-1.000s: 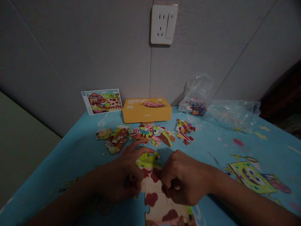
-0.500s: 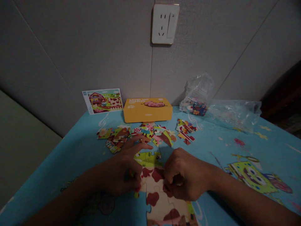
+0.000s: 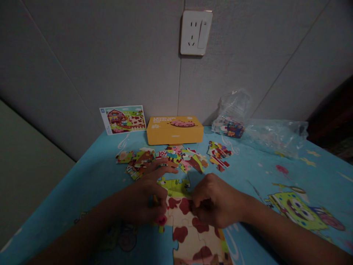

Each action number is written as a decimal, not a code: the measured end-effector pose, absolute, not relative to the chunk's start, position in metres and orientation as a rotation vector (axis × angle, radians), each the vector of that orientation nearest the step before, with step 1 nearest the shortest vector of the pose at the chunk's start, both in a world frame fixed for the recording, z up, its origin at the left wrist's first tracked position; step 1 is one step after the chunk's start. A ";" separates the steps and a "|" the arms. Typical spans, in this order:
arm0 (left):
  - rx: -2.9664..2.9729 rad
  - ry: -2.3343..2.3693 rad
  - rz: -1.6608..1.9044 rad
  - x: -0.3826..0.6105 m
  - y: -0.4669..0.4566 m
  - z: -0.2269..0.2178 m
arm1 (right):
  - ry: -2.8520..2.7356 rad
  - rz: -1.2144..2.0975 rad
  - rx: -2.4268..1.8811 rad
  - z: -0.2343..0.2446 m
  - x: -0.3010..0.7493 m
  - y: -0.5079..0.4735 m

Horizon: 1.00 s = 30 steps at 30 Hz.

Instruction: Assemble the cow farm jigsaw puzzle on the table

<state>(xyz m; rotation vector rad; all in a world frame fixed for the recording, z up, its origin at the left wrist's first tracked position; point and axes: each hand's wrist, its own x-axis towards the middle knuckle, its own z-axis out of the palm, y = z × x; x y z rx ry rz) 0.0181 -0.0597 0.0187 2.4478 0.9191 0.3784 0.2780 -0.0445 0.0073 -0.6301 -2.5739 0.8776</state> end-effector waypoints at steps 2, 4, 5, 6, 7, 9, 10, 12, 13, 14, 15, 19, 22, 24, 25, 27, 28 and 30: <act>2.456 0.918 0.395 0.017 -0.060 0.017 | -2.560 0.852 -0.662 0.007 0.277 -0.044; 2.465 0.904 0.408 0.016 -0.059 0.015 | -2.570 0.822 -0.678 0.008 0.277 -0.044; 2.465 0.897 0.419 0.016 -0.059 0.014 | -2.574 0.811 -0.680 0.009 0.277 -0.044; 2.465 0.887 0.429 0.016 -0.058 0.014 | -2.575 0.805 -0.680 0.010 0.277 -0.043; 2.464 0.878 0.437 0.017 -0.058 0.013 | -2.571 0.804 -0.681 0.011 0.277 -0.043; 2.463 0.873 0.442 0.018 -0.057 0.014 | -2.553 0.806 -0.686 0.014 0.278 -0.043; 2.465 0.873 0.443 0.018 -0.057 0.014 | -2.540 0.805 -0.696 0.015 0.278 -0.043; 2.471 0.881 0.437 0.018 -0.058 0.015 | -2.495 0.804 -0.731 0.016 0.278 -0.044; 2.474 0.883 0.434 0.018 -0.058 0.016 | -2.467 0.804 -0.755 0.016 0.278 -0.044; 2.479 0.880 0.432 0.017 -0.058 0.017 | -2.441 0.802 -0.779 0.016 0.278 -0.044; 2.485 0.874 0.431 0.017 -0.058 0.018 | -2.422 0.798 -0.798 0.015 0.278 -0.044; 2.509 0.870 0.465 0.017 -0.058 0.020 | -2.418 0.795 -0.853 0.012 0.279 -0.042; 2.508 0.892 0.468 0.018 -0.058 0.020 | -2.428 0.806 -0.881 0.011 0.280 -0.042; 2.512 0.900 0.464 0.018 -0.057 0.019 | -2.439 0.813 -0.890 0.011 0.280 -0.042; 2.519 0.901 0.470 0.018 -0.057 0.019 | -2.443 0.816 -0.888 0.011 0.279 -0.043; 2.534 0.904 0.481 0.018 -0.057 0.020 | -2.446 0.824 -0.895 0.011 0.278 -0.043; 2.540 0.903 0.489 0.018 -0.057 0.020 | -2.444 0.830 -0.903 0.010 0.278 -0.043; 2.541 0.900 0.491 0.018 -0.057 0.020 | -2.443 0.834 -0.930 0.010 0.278 -0.043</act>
